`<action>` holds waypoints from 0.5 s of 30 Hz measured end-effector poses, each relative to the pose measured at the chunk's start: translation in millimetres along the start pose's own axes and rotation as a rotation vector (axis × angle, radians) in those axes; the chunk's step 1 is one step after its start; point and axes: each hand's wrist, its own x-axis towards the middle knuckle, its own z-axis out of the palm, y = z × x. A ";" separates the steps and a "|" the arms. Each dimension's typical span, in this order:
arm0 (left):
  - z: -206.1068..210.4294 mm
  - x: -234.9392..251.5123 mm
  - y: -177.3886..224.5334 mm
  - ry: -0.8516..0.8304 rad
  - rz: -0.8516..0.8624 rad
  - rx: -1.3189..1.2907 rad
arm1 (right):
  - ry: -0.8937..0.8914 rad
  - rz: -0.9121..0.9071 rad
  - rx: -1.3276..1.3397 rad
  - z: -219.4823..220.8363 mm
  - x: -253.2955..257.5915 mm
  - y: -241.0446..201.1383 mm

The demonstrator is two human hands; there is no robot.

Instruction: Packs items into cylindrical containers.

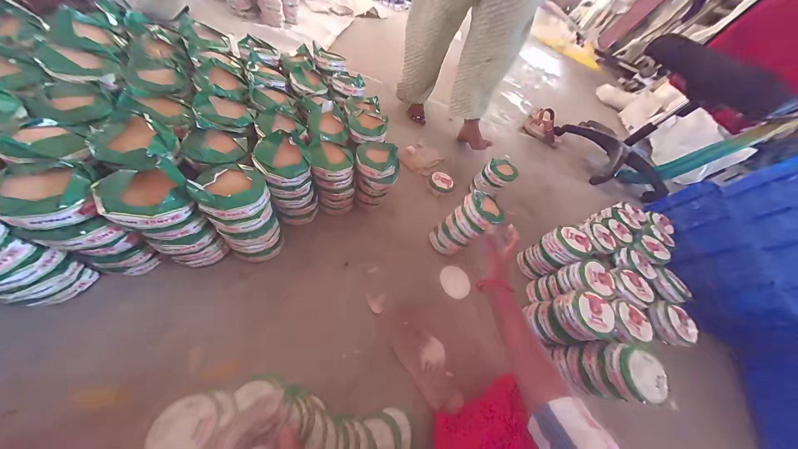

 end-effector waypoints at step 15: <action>283.8 337.2 -30.1 -0.366 -0.521 -0.065 | -0.430 0.721 0.287 2.7 90.3 -1.3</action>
